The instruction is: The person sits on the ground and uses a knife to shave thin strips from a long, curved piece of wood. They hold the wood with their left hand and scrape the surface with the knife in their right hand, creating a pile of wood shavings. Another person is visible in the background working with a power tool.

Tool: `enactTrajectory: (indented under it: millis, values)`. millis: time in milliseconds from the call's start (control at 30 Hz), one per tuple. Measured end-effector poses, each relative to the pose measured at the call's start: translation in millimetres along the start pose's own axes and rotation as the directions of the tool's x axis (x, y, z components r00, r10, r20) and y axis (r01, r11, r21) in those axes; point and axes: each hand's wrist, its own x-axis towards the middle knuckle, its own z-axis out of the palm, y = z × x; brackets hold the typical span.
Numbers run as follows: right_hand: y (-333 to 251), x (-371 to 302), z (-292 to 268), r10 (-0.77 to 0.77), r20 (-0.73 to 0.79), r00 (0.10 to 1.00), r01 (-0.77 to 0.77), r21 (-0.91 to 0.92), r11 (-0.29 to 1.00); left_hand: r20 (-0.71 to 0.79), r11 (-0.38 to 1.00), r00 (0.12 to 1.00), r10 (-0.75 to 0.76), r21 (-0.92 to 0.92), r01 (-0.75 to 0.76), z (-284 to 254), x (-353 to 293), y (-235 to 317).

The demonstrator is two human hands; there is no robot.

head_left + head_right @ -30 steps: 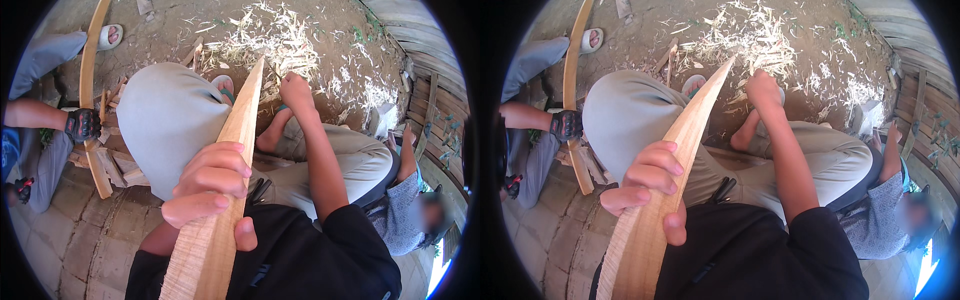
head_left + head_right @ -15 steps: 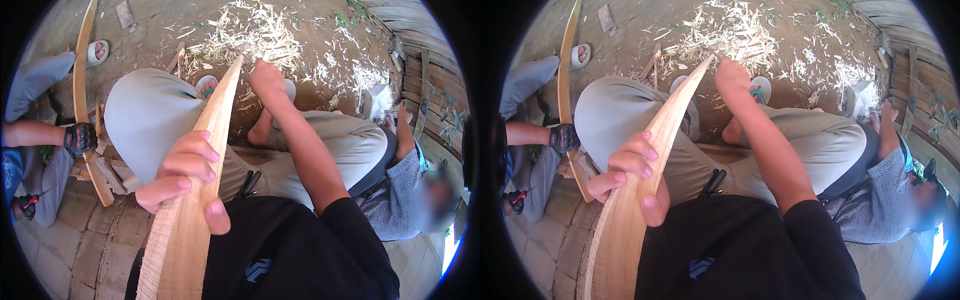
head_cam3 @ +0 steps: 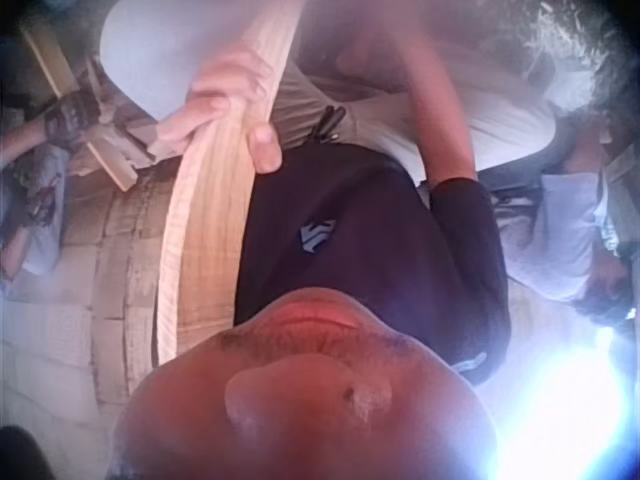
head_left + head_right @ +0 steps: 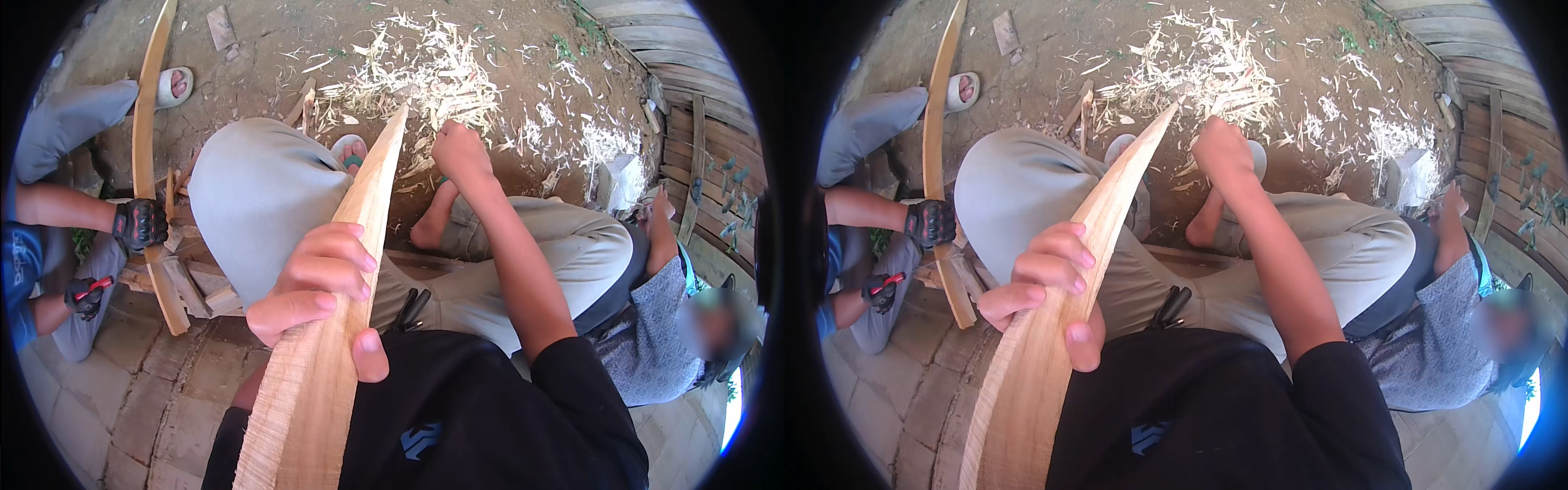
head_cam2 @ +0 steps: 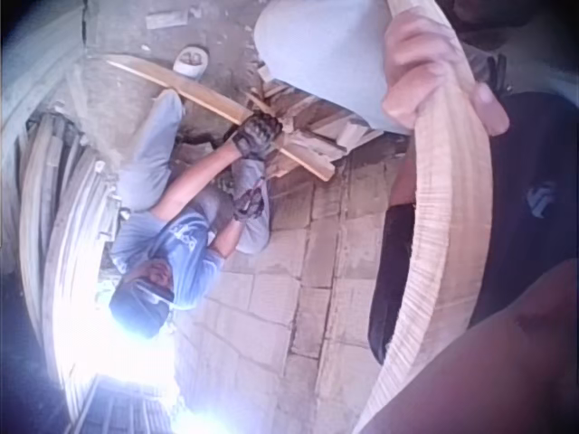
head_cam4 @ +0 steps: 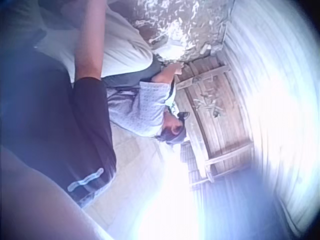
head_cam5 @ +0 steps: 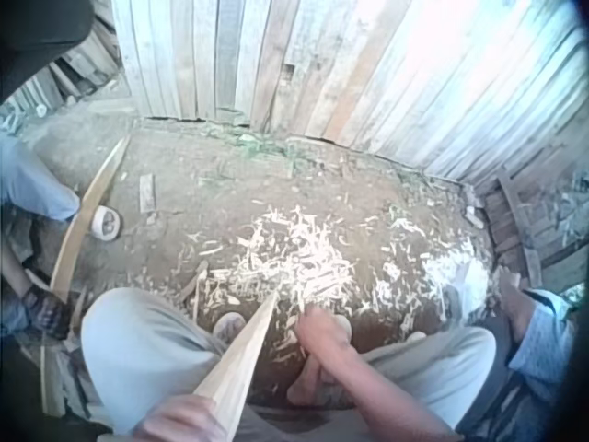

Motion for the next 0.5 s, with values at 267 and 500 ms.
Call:
enactTrajectory:
  millis: [267, 500]
  values:
    - [16.1, 42.9, 59.9, 0.049, 0.101, 0.994, -0.043, -0.06, 0.997, 0.03, 0.999, 0.999, -0.031, 0.006, 0.031, -1.6, 1.4, 2.0]
    - [6.6, 8.8, 33.5, 0.081, -0.011, 0.997, -0.081, -0.095, 0.992, 0.033, 1.0, 0.999, -0.019, -0.015, 0.02, -2.1, 1.8, -1.1]
